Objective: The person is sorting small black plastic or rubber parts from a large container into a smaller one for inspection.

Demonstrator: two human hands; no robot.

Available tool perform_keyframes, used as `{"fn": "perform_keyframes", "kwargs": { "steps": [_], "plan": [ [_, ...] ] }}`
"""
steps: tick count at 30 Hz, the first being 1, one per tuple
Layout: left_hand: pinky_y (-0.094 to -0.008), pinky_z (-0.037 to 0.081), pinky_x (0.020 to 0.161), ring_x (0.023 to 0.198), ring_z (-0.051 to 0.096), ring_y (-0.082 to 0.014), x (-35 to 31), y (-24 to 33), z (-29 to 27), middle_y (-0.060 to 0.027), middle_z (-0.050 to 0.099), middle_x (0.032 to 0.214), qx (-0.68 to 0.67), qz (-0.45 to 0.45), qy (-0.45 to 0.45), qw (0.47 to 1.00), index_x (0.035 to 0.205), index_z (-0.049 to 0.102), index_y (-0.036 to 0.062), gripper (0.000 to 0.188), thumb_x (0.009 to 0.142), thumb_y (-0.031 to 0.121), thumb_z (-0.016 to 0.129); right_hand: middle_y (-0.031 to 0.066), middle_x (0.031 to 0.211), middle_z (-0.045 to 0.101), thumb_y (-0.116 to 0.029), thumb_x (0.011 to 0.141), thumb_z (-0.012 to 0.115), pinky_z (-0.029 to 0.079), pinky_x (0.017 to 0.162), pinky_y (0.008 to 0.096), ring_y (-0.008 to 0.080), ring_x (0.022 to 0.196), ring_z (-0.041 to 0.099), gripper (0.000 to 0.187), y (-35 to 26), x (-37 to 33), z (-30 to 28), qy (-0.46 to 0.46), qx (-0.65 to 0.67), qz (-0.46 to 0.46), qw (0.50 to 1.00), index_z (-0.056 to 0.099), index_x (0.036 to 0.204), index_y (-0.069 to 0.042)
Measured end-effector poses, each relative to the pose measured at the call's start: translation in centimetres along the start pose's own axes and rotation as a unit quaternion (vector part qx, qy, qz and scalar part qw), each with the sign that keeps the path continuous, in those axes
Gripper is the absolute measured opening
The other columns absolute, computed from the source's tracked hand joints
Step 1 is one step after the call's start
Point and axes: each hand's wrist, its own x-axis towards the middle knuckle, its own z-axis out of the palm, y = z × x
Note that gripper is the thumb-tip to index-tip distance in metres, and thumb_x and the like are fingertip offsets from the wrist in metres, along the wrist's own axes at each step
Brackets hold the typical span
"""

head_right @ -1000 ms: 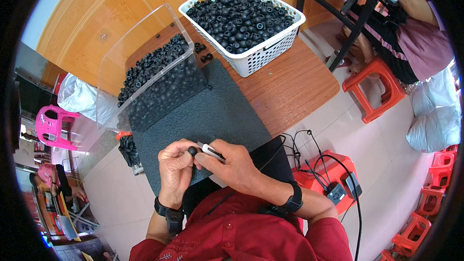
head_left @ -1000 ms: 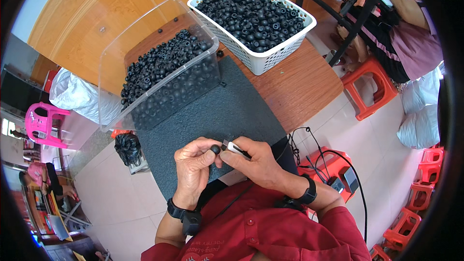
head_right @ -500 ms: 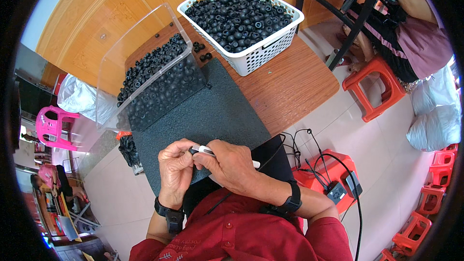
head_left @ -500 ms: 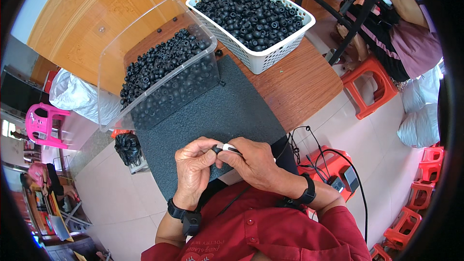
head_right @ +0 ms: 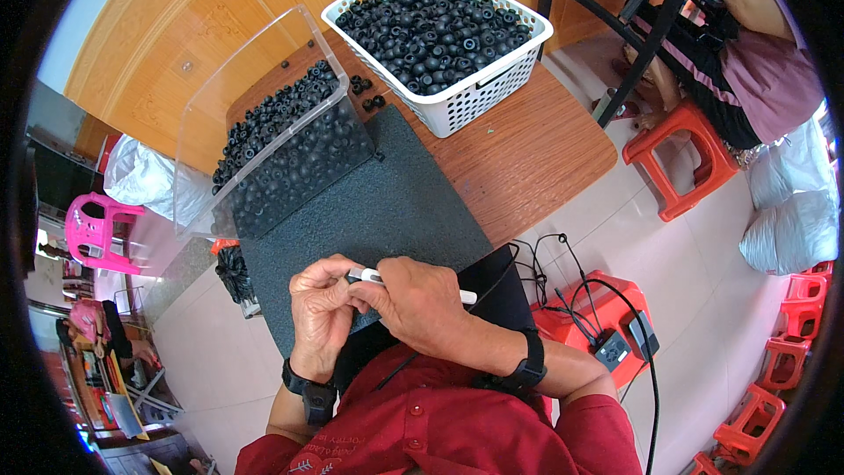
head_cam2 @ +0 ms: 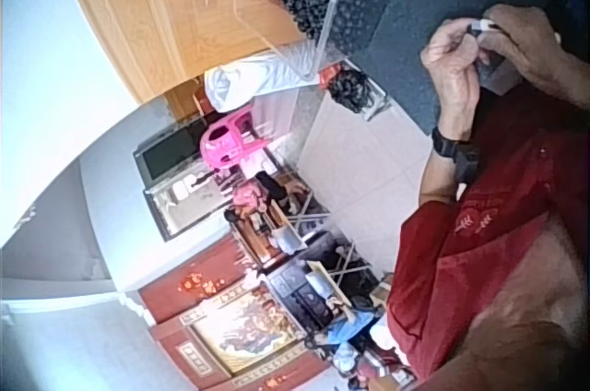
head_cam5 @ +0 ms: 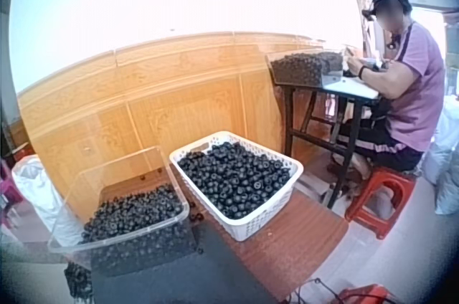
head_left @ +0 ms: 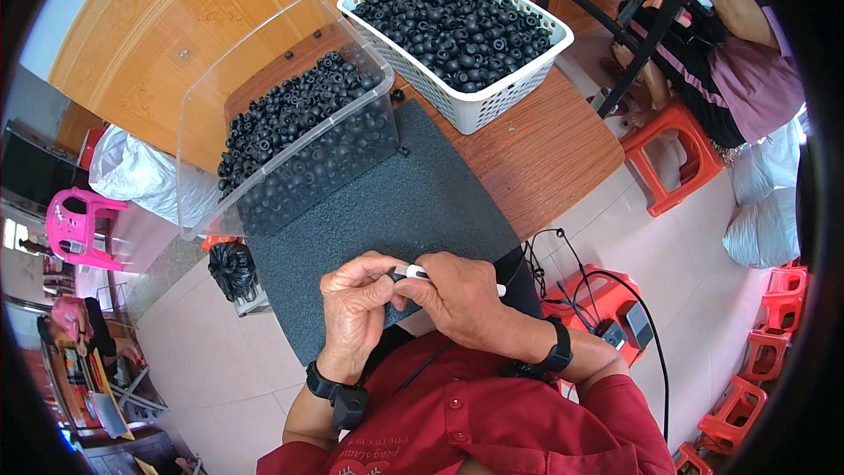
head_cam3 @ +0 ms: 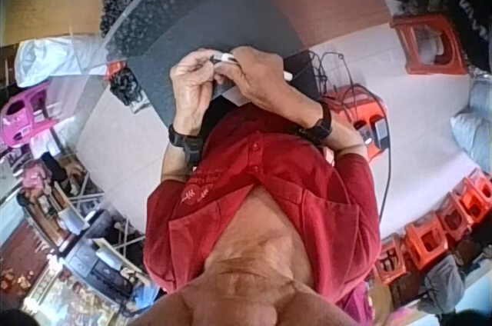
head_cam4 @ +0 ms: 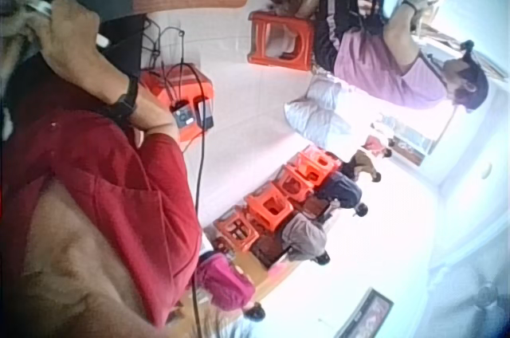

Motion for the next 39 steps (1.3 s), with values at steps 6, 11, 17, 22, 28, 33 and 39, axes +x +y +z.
{"fn": "perform_keyframes", "kwargs": {
  "steps": [6, 11, 17, 22, 28, 33, 39],
  "plan": [
    [-0.0275, 0.048, 0.053, 0.066, 0.059, -0.0186, 0.0, 0.0, -0.1, -0.0106, 0.060, 0.084, 0.002, -0.027, 0.025, 0.999, 0.093, 0.063, -0.0079, 0.029, 0.072, 0.009, 0.073, 0.0117, 0.057, 0.052, -0.030, 0.086, 0.061, 0.043, 0.043, 0.0374, 0.0282, 0.049, 0.055, 0.033, -0.2, 0.1, -0.4, -0.020, -0.058, -0.044, 0.997, 0.050, 0.070, -0.004],
    [-0.0280, 0.049, 0.055, 0.067, 0.059, -0.0184, 0.1, -0.2, -0.1, -0.0103, 0.060, 0.085, -0.041, -0.018, 0.005, 0.999, 0.093, 0.063, -0.0072, 0.028, 0.074, 0.010, 0.072, 0.0111, 0.058, 0.053, -0.028, 0.086, 0.062, 0.042, 0.043, 0.0365, 0.0269, 0.049, 0.056, 0.031, 0.2, -0.4, 0.1, -0.020, 0.009, -0.023, 0.999, 0.051, 0.070, -0.004],
    [-0.0287, 0.049, 0.058, 0.067, 0.059, -0.0177, 0.5, 0.0, -0.1, -0.0108, 0.061, 0.083, -0.043, 0.012, -0.016, 0.999, 0.094, 0.065, -0.0069, 0.023, 0.078, 0.010, 0.069, 0.0098, 0.065, 0.059, -0.027, 0.085, 0.063, 0.044, 0.048, 0.0348, 0.0263, 0.055, 0.059, 0.026, -0.1, 0.1, -0.2, 0.026, 0.108, 0.034, 0.993, 0.057, 0.075, -0.004],
    [-0.0285, 0.049, 0.060, 0.069, 0.059, -0.0177, 0.4, -0.2, 0.0, -0.0113, 0.062, 0.084, -0.039, 0.005, -0.017, 0.999, 0.095, 0.064, -0.0068, 0.022, 0.079, 0.008, 0.068, 0.0097, 0.065, 0.058, -0.028, 0.083, 0.065, 0.044, 0.048, 0.0350, 0.0263, 0.055, 0.059, 0.026, -0.1, 0.2, -0.1, 0.026, 0.103, 0.025, 0.994, 0.057, 0.076, -0.004],
    [-0.0283, 0.049, 0.060, 0.071, 0.059, -0.0178, 0.5, -0.1, 0.0, -0.0123, 0.063, 0.087, -0.025, 0.008, -0.022, 0.999, 0.095, 0.064, -0.0067, 0.021, 0.079, 0.006, 0.067, 0.0097, 0.062, 0.056, -0.030, 0.083, 0.066, 0.043, 0.047, 0.0358, 0.0264, 0.053, 0.057, 0.030, 0.2, 0.2, 0.1, 0.025, 0.080, 0.024, 0.996, 0.054, 0.073, -0.004],
    [-0.0279, 0.049, 0.060, 0.071, 0.059, -0.0178, 0.9, 0.0, 0.1, -0.0120, 0.062, 0.086, -0.006, 0.022, -0.024, 0.999, 0.095, 0.064, -0.0069, 0.020, 0.079, 0.005, 0.067, 0.0104, 0.061, 0.055, -0.030, 0.082, 0.066, 0.043, 0.047, 0.0361, 0.0275, 0.053, 0.057, 0.031, 0.5, 0.4, 0.0, 0.018, 0.039, 0.012, 0.999, 0.052, 0.071, -0.004],
    [-0.0263, 0.047, 0.059, 0.068, 0.058, -0.0165, 0.9, 1.0, 1.4, -0.0089, 0.059, 0.082, 0.076, 0.034, 0.008, 0.996, 0.092, 0.064, -0.0078, 0.029, 0.075, 0.013, 0.073, 0.0114, 0.065, 0.058, -0.027, 0.083, 0.066, 0.044, 0.049, 0.0353, 0.0281, 0.056, 0.058, 0.026, 0.3, 0.2, -0.8, 0.012, 0.108, 0.034, 0.994, 0.057, 0.076, -0.004]
  ]
}}
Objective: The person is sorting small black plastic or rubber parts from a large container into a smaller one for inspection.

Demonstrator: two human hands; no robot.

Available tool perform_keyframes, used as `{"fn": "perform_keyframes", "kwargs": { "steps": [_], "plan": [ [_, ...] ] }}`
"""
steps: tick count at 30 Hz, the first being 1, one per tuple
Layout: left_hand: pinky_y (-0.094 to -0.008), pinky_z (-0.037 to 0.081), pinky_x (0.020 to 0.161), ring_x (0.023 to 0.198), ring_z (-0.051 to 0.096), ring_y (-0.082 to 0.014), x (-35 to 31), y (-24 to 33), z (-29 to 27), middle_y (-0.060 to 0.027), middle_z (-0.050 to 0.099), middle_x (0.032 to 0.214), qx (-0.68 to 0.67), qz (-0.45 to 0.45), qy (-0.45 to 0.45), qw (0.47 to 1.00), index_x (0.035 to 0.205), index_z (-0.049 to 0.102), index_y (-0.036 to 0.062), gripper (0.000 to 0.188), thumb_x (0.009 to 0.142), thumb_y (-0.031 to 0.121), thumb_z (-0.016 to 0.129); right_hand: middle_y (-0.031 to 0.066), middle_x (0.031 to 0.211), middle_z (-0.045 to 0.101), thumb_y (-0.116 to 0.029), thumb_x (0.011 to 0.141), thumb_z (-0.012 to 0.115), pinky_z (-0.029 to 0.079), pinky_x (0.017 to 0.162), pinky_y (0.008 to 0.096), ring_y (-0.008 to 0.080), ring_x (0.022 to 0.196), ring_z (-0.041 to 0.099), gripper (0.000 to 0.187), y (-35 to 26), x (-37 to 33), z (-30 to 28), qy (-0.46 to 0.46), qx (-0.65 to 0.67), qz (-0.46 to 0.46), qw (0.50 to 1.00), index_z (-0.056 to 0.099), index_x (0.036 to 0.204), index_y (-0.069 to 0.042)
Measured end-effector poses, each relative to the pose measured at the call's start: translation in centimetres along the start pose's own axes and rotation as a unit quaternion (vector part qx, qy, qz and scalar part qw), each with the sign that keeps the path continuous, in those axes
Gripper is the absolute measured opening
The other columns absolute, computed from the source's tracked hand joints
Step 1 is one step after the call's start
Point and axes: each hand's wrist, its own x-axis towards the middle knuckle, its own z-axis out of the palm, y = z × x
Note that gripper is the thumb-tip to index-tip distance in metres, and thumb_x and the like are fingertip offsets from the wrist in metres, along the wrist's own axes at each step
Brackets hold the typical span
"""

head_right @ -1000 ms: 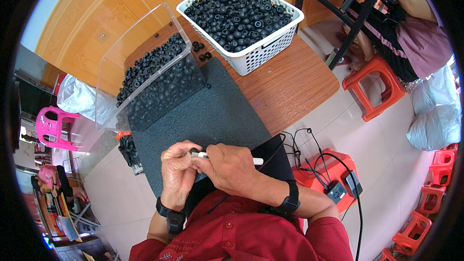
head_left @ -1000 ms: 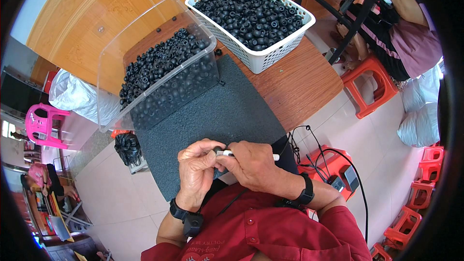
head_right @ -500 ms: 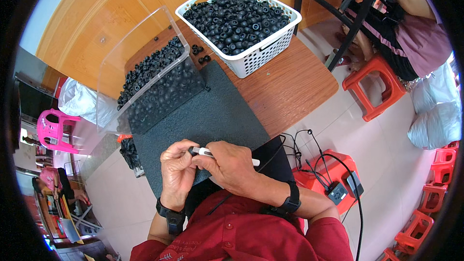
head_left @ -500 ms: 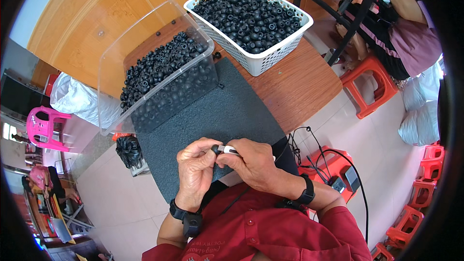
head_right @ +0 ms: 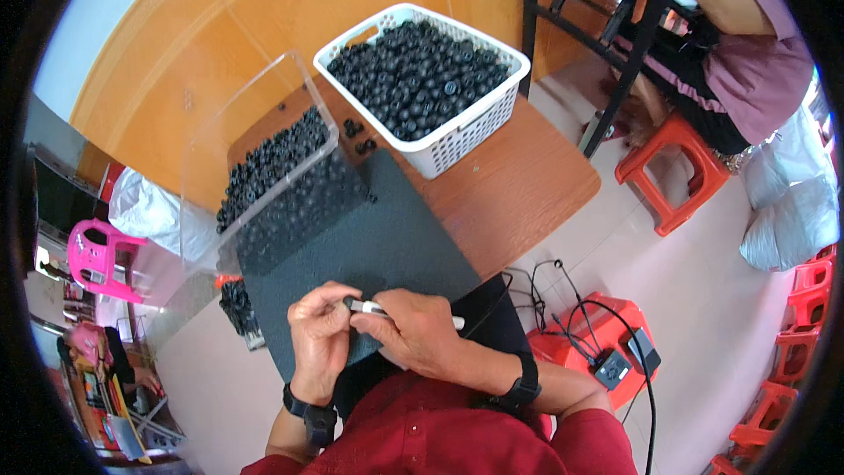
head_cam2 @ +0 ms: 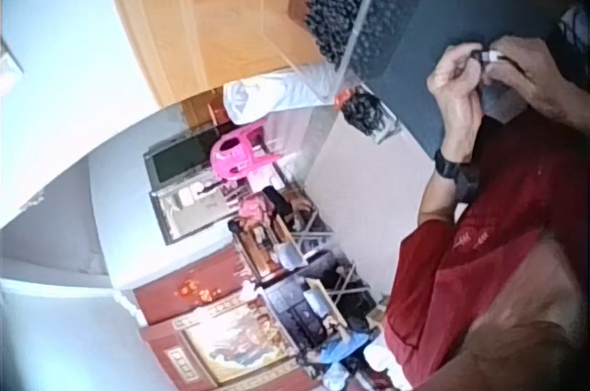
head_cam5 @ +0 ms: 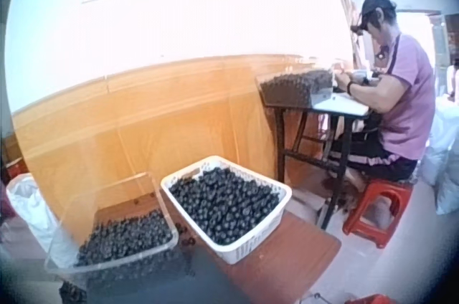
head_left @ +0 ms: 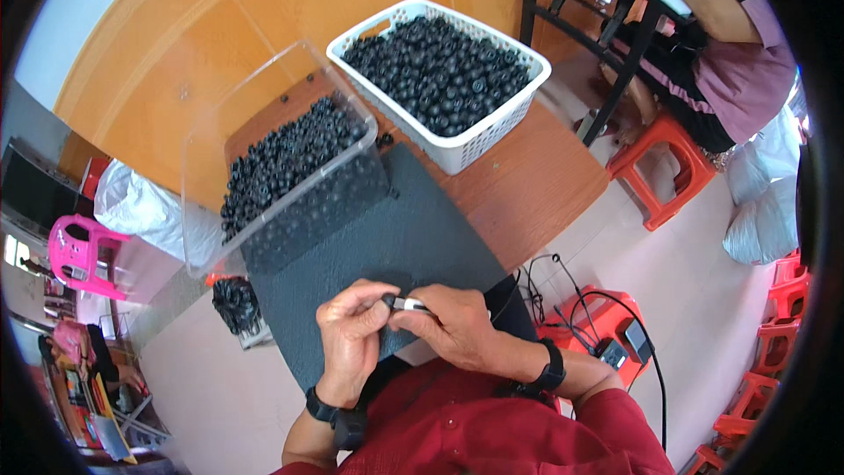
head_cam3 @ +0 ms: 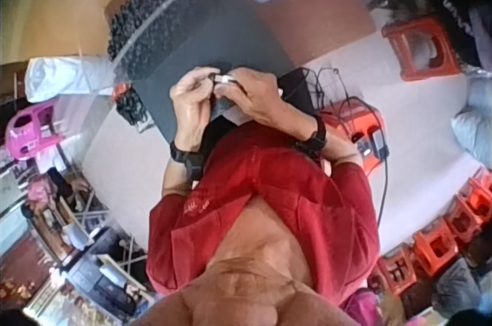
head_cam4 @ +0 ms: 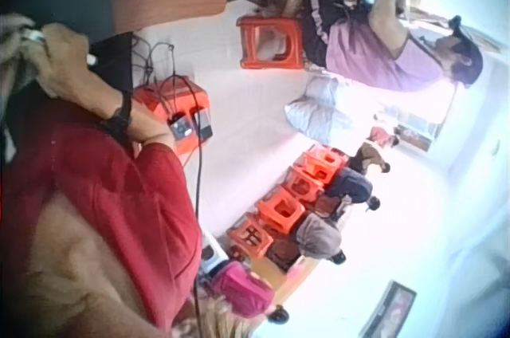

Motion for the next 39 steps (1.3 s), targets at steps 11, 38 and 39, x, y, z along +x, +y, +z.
{"fn": "perform_keyframes", "kwargs": {
  "steps": [11, 38, 39],
  "plan": [
    [-0.0212, 0.042, 0.051, 0.060, 0.053, -0.0092, 9.8, 9.3, 5.8, -0.0035, 0.057, 0.077, 0.324, 0.201, -0.098, 0.919, 0.091, 0.066, -0.0044, 0.020, 0.078, 0.011, 0.068, 0.0109, 0.065, 0.055, -0.023, 0.087, 0.063, 0.042, 0.051, 0.0298, 0.0180, 0.054, 0.052, 0.024, 0.3, -1.6, -2.2, 0.001, 0.084, 0.106, 0.991, 0.061, 0.084, 0.000],
    [-0.0246, 0.042, 0.052, 0.061, 0.056, -0.0074, 19.7, 9.7, -0.6, -0.0001, 0.061, 0.067, 0.585, 0.054, -0.240, 0.773, 0.088, 0.063, 0.0042, 0.022, 0.071, 0.009, 0.076, 0.0097, 0.067, 0.057, -0.018, 0.087, 0.063, 0.042, 0.052, 0.0280, 0.0139, 0.057, 0.054, 0.019, 0.3, -1.3, -1.9, -0.009, 0.067, 0.118, 0.991, 0.061, 0.086, 0.001],
    [-0.0244, 0.042, 0.052, 0.059, 0.055, -0.0062, 19.6, 9.7, -0.3, 0.0016, 0.060, 0.064, 0.588, 0.057, -0.242, 0.770, 0.085, 0.062, 0.0054, 0.023, 0.068, 0.006, 0.077, 0.0098, 0.067, 0.057, -0.018, 0.087, 0.063, 0.042, 0.053, 0.0279, 0.0140, 0.058, 0.054, 0.019, 0.3, -1.3, -1.8, -0.008, 0.062, 0.119, 0.991, 0.061, 0.086, 0.001]
  ]
}}
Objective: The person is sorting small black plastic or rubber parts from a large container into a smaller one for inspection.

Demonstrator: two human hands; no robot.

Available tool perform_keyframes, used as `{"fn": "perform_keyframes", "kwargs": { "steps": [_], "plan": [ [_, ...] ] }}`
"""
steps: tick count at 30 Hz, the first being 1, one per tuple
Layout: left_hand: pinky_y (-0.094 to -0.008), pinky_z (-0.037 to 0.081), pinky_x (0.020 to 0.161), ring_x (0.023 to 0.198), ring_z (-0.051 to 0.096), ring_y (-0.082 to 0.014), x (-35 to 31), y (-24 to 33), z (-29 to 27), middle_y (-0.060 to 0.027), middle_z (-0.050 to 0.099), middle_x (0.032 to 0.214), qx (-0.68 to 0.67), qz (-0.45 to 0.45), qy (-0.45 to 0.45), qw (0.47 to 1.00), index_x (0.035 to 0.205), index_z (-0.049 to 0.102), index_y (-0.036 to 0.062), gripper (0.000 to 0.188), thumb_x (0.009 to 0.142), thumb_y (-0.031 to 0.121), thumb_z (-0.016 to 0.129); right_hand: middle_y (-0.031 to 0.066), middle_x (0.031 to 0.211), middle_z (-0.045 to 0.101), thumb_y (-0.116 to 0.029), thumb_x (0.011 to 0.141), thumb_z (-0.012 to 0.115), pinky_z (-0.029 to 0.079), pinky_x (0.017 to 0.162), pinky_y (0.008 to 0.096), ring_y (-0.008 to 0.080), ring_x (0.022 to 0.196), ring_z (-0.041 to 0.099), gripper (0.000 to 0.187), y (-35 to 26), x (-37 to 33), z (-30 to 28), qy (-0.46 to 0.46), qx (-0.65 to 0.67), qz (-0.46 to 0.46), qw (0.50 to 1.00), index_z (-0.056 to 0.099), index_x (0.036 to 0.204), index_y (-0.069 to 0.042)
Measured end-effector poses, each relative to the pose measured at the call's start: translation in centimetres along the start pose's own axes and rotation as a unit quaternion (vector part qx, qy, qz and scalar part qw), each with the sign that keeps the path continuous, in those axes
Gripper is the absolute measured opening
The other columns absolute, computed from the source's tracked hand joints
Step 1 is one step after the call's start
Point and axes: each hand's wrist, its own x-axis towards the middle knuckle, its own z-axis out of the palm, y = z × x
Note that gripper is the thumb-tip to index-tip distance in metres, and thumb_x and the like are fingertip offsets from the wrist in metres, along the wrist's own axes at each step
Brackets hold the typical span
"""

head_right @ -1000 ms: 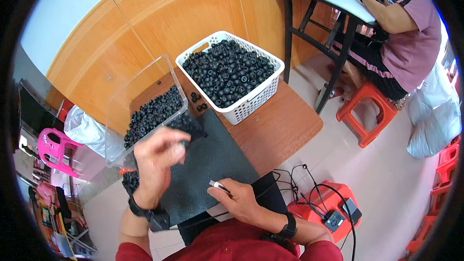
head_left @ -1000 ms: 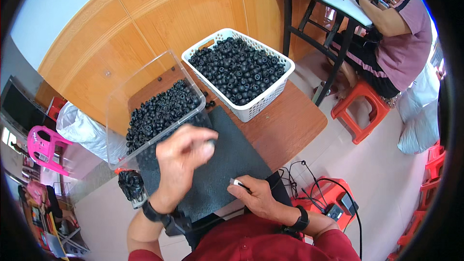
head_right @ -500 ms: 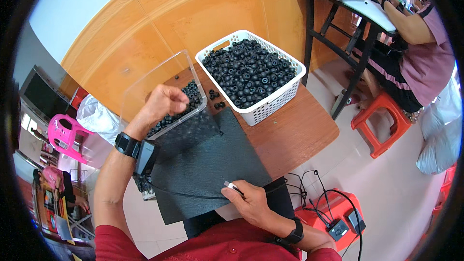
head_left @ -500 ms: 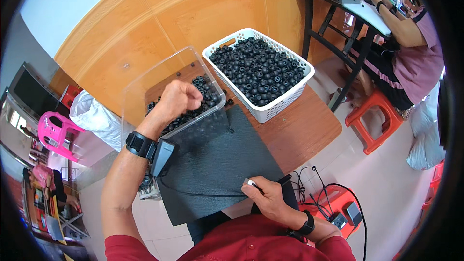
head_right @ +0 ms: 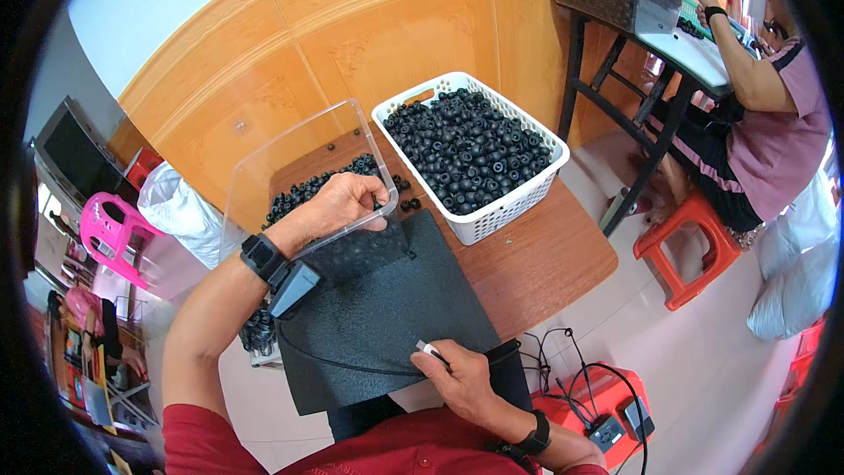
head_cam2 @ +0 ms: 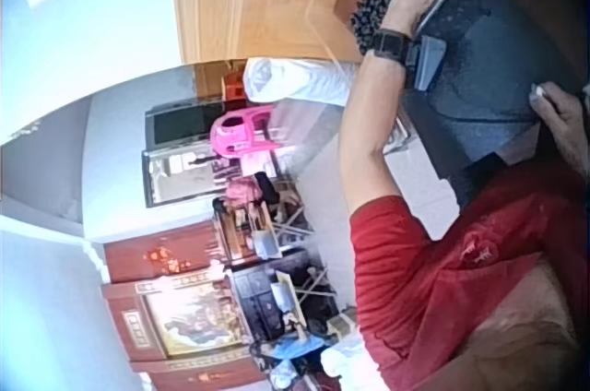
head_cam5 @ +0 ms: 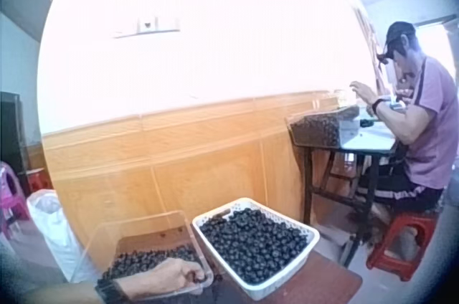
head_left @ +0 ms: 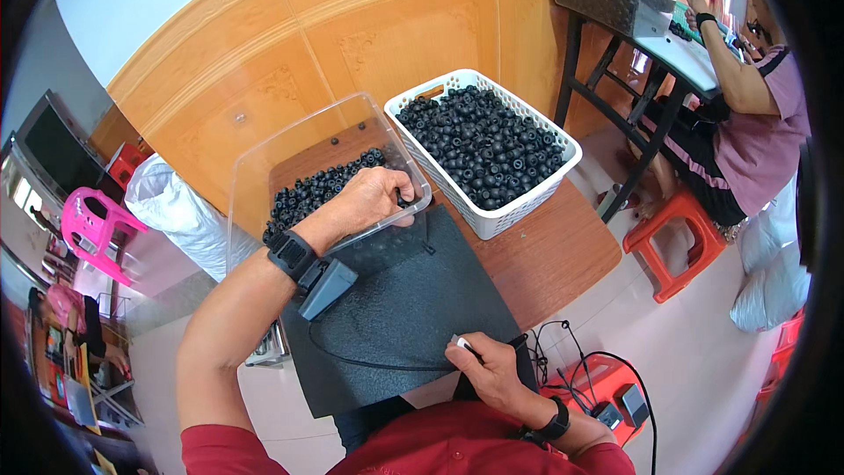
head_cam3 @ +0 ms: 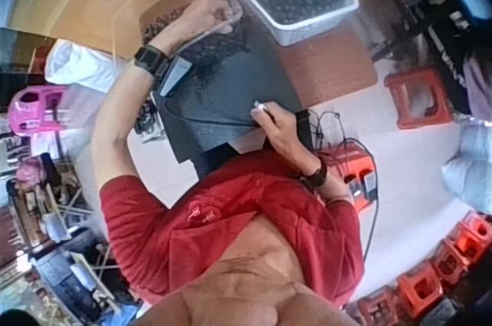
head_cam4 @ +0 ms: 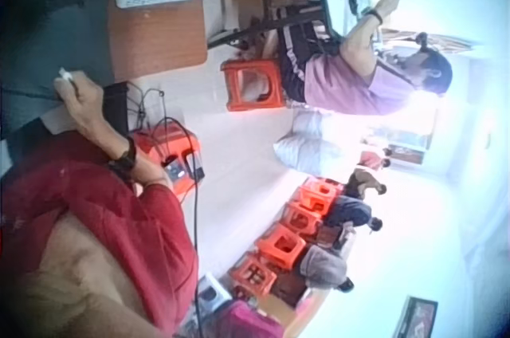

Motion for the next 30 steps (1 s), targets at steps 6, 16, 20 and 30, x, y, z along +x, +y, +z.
{"fn": "perform_keyframes", "kwargs": {
  "steps": [6, 16, 20, 30],
  "plan": [
    [-0.0236, 0.043, 0.052, 0.057, 0.055, -0.0074, 0.1, -1.3, 0.4, 0.0012, 0.059, 0.062, -0.046, -0.028, -0.020, 0.998, 0.080, 0.061, 0.0057, 0.020, 0.067, 0.002, 0.076, 0.0095, 0.067, 0.057, -0.018, 0.087, 0.063, 0.042, 0.053, 0.0278, 0.0141, 0.058, 0.054, 0.019, 0.1, 0.1, 0.1, -0.002, -0.012, -0.016, 1.000, 0.061, 0.086, 0.001],
    [-0.0267, 0.044, 0.046, 0.052, 0.056, -0.0108, -0.2, 0.1, -0.5, -0.0033, 0.058, 0.060, 0.030, -0.091, -0.078, 0.992, 0.082, 0.062, 0.0010, 0.019, 0.065, 0.002, 0.071, 0.0096, 0.066, 0.057, -0.018, 0.087, 0.063, 0.042, 0.052, 0.0278, 0.0141, 0.058, 0.054, 0.018, -0.3, 0.2, 0.3, 0.001, -0.020, -0.004, 1.000, 0.061, 0.086, 0.000],
    [-0.0236, 0.043, 0.045, 0.051, 0.057, -0.0107, -1.6, -0.2, -1.7, -0.0049, 0.061, 0.064, -0.100, -0.077, 0.019, 0.992, 0.083, 0.062, -0.0010, 0.016, 0.068, 0.003, 0.065, 0.0095, 0.066, 0.057, -0.018, 0.087, 0.063, 0.042, 0.052, 0.0277, 0.0135, 0.057, 0.054, 0.018, -0.4, 0.2, 0.1, 0.006, -0.025, -0.010, 1.000, 0.061, 0.085, 0.000],
    [-0.0288, 0.049, 0.047, 0.052, 0.060, -0.0209, -11.0, 2.9, -0.6, -0.0160, 0.061, 0.067, -0.573, 0.023, 0.137, 0.807, 0.091, 0.059, -0.0080, 0.023, 0.078, 0.011, 0.060, 0.0063, 0.064, 0.054, -0.019, 0.087, 0.063, 0.041, 0.053, 0.0263, 0.0091, 0.058, 0.048, 0.020, -0.6, -0.1, 0.2, 0.015, 0.002, 0.016, 1.000, 0.062, 0.086, 0.001]
  ]
}}
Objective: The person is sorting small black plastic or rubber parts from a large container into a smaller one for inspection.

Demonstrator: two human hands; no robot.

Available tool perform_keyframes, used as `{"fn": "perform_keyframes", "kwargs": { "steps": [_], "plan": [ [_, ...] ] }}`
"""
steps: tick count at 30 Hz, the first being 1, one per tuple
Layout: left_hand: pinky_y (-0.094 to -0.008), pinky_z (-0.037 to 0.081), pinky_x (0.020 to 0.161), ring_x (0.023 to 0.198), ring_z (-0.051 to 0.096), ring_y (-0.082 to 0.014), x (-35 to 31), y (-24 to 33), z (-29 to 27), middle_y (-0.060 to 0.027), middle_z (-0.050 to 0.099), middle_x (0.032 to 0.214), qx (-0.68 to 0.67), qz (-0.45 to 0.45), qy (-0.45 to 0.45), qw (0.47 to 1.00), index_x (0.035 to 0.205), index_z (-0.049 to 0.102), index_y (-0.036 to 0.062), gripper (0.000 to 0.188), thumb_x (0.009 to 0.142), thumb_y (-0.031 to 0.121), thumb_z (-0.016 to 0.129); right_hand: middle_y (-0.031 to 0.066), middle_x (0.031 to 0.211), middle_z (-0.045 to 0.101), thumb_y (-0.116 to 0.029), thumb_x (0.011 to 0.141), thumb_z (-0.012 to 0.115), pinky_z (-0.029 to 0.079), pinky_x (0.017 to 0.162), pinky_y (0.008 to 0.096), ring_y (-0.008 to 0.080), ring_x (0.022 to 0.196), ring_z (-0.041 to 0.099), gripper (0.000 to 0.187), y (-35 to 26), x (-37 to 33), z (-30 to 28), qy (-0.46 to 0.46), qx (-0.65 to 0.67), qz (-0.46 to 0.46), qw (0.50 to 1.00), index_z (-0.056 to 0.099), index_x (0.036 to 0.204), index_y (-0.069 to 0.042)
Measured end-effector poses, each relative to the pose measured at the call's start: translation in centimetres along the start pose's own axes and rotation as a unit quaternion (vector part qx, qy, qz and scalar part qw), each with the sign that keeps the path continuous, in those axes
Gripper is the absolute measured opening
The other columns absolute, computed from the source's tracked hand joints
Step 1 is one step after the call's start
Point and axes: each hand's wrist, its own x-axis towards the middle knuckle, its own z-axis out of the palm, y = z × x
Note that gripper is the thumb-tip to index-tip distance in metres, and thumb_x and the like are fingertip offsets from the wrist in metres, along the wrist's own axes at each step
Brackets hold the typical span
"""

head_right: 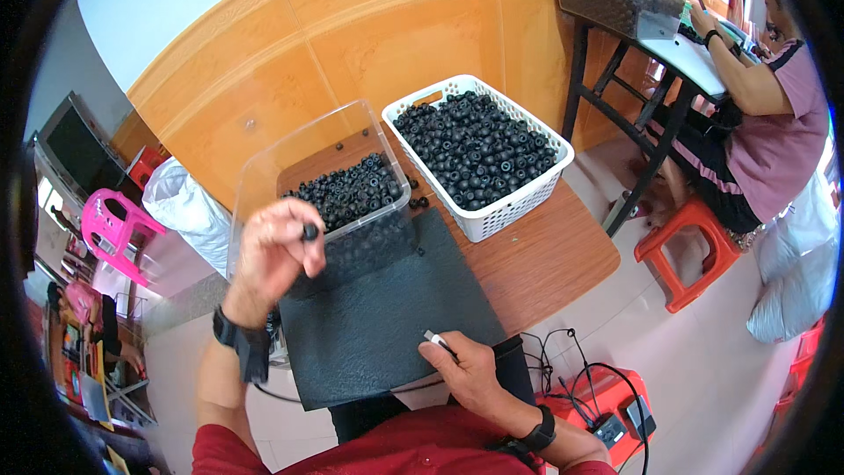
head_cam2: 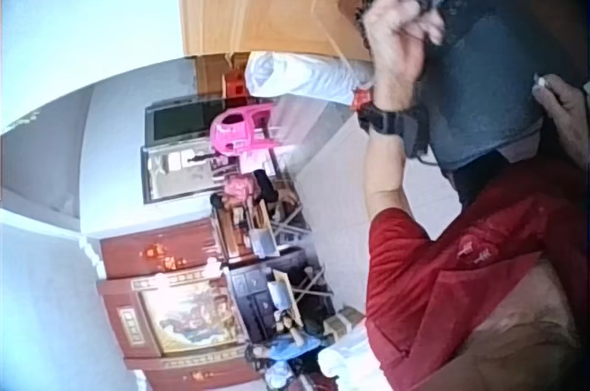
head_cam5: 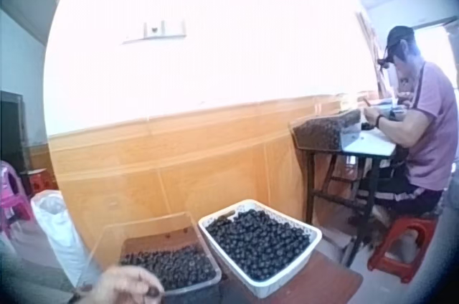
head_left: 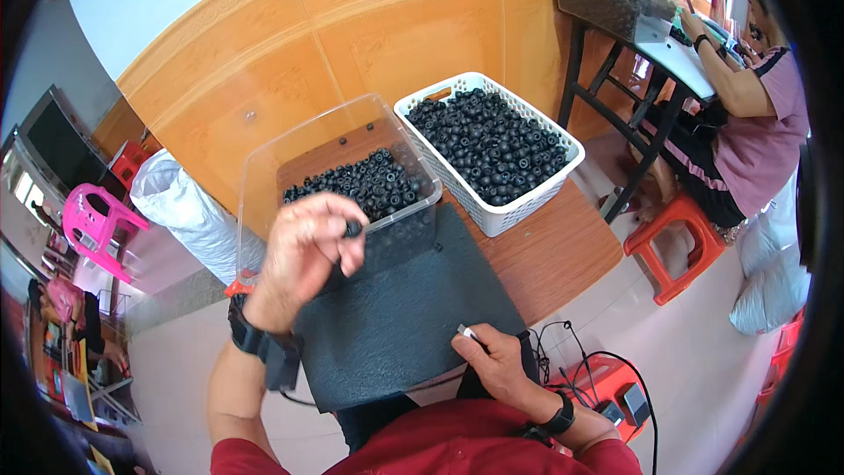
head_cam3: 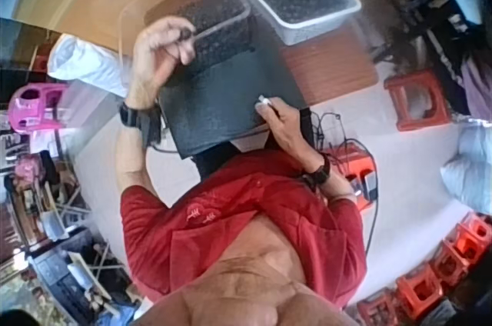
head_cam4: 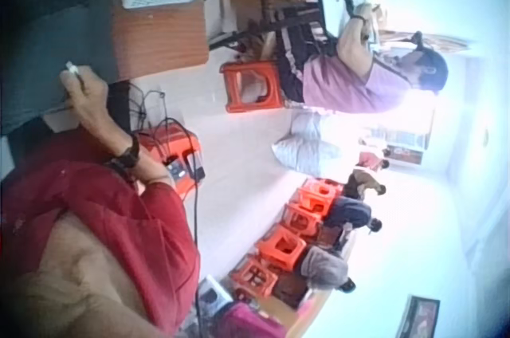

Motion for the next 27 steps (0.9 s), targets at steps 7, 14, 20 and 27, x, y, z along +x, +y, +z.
{"fn": "perform_keyframes", "kwargs": {
  "steps": [7, 14, 20, 27],
  "plan": [
    [-0.0321, 0.044, 0.049, 0.053, 0.055, -0.0194, -5.7, -7.1, 2.5, -0.0128, 0.059, 0.067, -0.078, -0.035, 0.059, 0.995, 0.091, 0.060, -0.0078, 0.024, 0.078, 0.011, 0.064, -0.0011, 0.066, 0.049, -0.016, 0.089, 0.060, 0.038, 0.054, 0.0231, 0.0044, 0.063, 0.044, 0.018, -1.4, 0.8, 0.6, -0.044, 0.016, 0.030, 0.998, 0.059, 0.084, 0.001],
    [-0.0302, 0.048, 0.057, 0.059, 0.058, -0.0181, -7.3, -10.0, 2.1, -0.0121, 0.062, 0.073, -0.165, -0.055, 0.046, 0.984, 0.099, 0.061, -0.0073, 0.024, 0.080, 0.006, 0.063, 0.0022, 0.069, 0.053, -0.019, 0.089, 0.061, 0.039, 0.054, 0.0242, 0.0064, 0.063, 0.046, 0.019, -2.0, 1.3, 1.9, -0.059, 0.002, -0.028, 0.998, 0.059, 0.091, 0.000],
    [-0.0304, 0.048, 0.060, 0.065, 0.059, -0.0184, -8.2, -10.9, 3.0, -0.0122, 0.063, 0.078, -0.184, -0.067, 0.057, 0.979, 0.100, 0.061, -0.0067, 0.026, 0.084, 0.013, 0.064, 0.0104, 0.070, 0.060, -0.022, 0.089, 0.059, 0.044, 0.052, 0.0322, 0.0225, 0.059, 0.060, 0.020, -2.1, 1.7, 3.0, -0.018, -0.027, -0.134, 0.990, 0.059, 0.088, -0.002],
    [-0.0297, 0.048, 0.062, 0.066, 0.058, -0.0173, -8.5, -11.7, 3.7, -0.0126, 0.064, 0.084, -0.151, -0.028, 0.082, 0.985, 0.100, 0.063, -0.0058, 0.025, 0.083, 0.012, 0.066, 0.0110, 0.073, 0.063, -0.020, 0.091, 0.056, 0.047, 0.054, 0.0340, 0.0261, 0.064, 0.063, 0.018, -2.2, 2.0, 3.2, 0.000, -0.043, -0.131, 0.990, 0.059, 0.088, -0.003]
  ]
}}
